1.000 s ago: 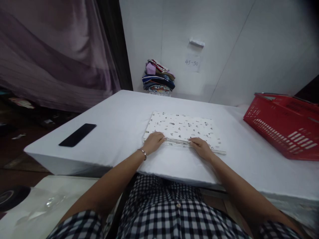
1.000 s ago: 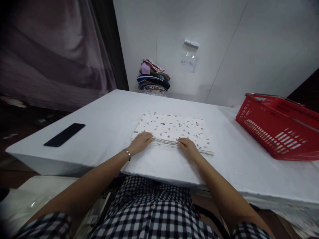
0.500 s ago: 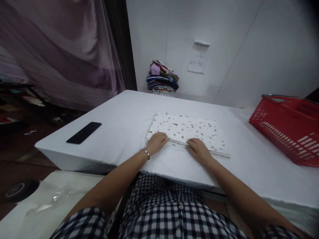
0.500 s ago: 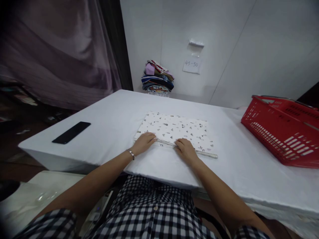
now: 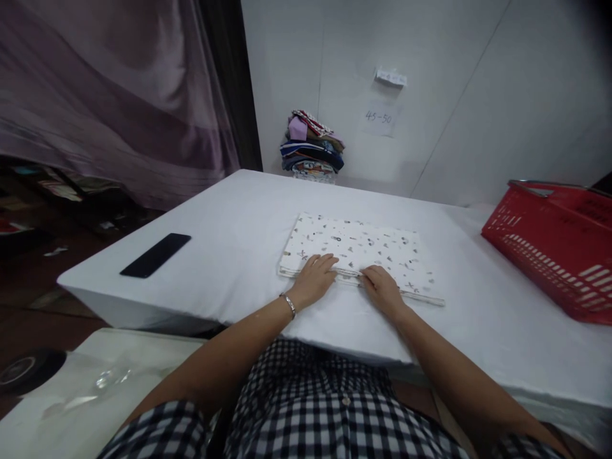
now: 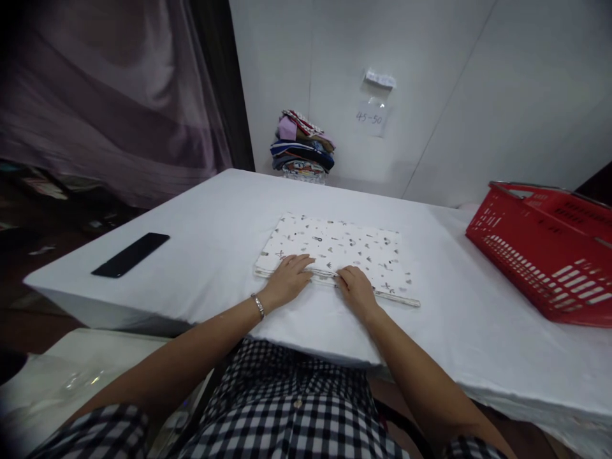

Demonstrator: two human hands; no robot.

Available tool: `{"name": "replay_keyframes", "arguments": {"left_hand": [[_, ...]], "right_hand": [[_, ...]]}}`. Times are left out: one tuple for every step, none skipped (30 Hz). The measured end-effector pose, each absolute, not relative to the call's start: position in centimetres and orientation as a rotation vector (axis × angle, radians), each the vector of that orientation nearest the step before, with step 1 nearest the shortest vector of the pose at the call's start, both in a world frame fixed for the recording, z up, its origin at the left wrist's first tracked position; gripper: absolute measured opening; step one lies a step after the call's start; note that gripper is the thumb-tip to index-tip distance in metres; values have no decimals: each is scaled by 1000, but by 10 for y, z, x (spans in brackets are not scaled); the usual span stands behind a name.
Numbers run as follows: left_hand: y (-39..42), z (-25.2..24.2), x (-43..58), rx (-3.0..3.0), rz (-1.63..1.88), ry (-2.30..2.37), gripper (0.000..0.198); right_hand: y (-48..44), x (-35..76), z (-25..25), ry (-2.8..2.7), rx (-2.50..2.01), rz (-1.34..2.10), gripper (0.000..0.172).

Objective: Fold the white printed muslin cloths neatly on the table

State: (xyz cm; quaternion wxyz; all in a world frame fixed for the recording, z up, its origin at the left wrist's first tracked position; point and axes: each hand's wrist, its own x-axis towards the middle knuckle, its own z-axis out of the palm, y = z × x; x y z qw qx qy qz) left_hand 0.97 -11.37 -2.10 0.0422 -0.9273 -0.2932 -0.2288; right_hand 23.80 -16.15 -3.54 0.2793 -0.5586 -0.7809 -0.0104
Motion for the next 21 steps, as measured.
{"name": "replay_keyframes", "arguments": {"left_hand": [[-112, -23, 11, -2828, -690, -912, 21], [-110, -25, 13, -2821, -678, -919, 20], [-109, -27, 14, -2816, -664, -920, 19], [-107, -28, 15, -2809, -645, -918, 19], [-107, -29, 16, -2802, -622, -917, 19], [-107, -29, 17, -2795, -601, -914, 19], [-107, -29, 17, -2792, -585, -907, 20], [-107, -28, 17, -2796, -580, -894, 22], [-108, -27, 16, -2805, -584, -875, 24], [-109, -26, 14, -2818, -599, -853, 25], [-110, -25, 12, -2832, -615, -827, 26], [-110, -25, 10, -2841, -632, -805, 26], [-111, -24, 7, -2846, -646, -792, 26], [-112, -24, 5, -2846, -660, -790, 26], [-112, -24, 4, -2844, -678, -797, 25], [-112, -24, 3, -2843, -702, -807, 24], [-112, -24, 3, -2843, -733, -824, 24], [-112, -24, 3, -2844, -768, -846, 22], [-112, -24, 3, -2850, -803, -866, 21], [-111, -24, 4, -2860, -836, -884, 20], [-111, -25, 4, -2873, -867, -898, 18]], "right_hand": [[-162, 238, -36, -2092, -1495, -31, 28], [-162, 238, -36, -2092, -1494, -36, 28], [-162, 237, -37, -2093, -1494, -47, 28], [-162, 237, -37, -2098, -1495, -60, 28], [-162, 237, -38, -2107, -1493, -74, 29], [-163, 237, -39, -2119, -1491, -87, 29], [-163, 237, -39, -2128, -1488, -103, 29], [-163, 237, -40, -2132, -1485, -120, 29], [-163, 237, -40, -2135, -1482, -134, 29], [-163, 236, -40, -2138, -1479, -147, 30], [-163, 236, -40, -2148, -1475, -162, 30], [-163, 236, -40, -2167, -1470, -176, 30], [-164, 235, -40, -2194, -1466, -188, 30], [-164, 235, -40, -2223, -1465, -198, 30], [-165, 234, -40, -2246, -1467, -207, 30], [-165, 234, -40, -2261, -1470, -213, 30], [-166, 233, -40, -2270, -1470, -217, 30], [-167, 232, -40, -2273, -1465, -220, 29], [-167, 232, -40, -2275, -1455, -224, 29], [-168, 231, -40, -2276, -1444, -231, 28], [-168, 230, -39, -2280, -1438, -238, 28]]}}
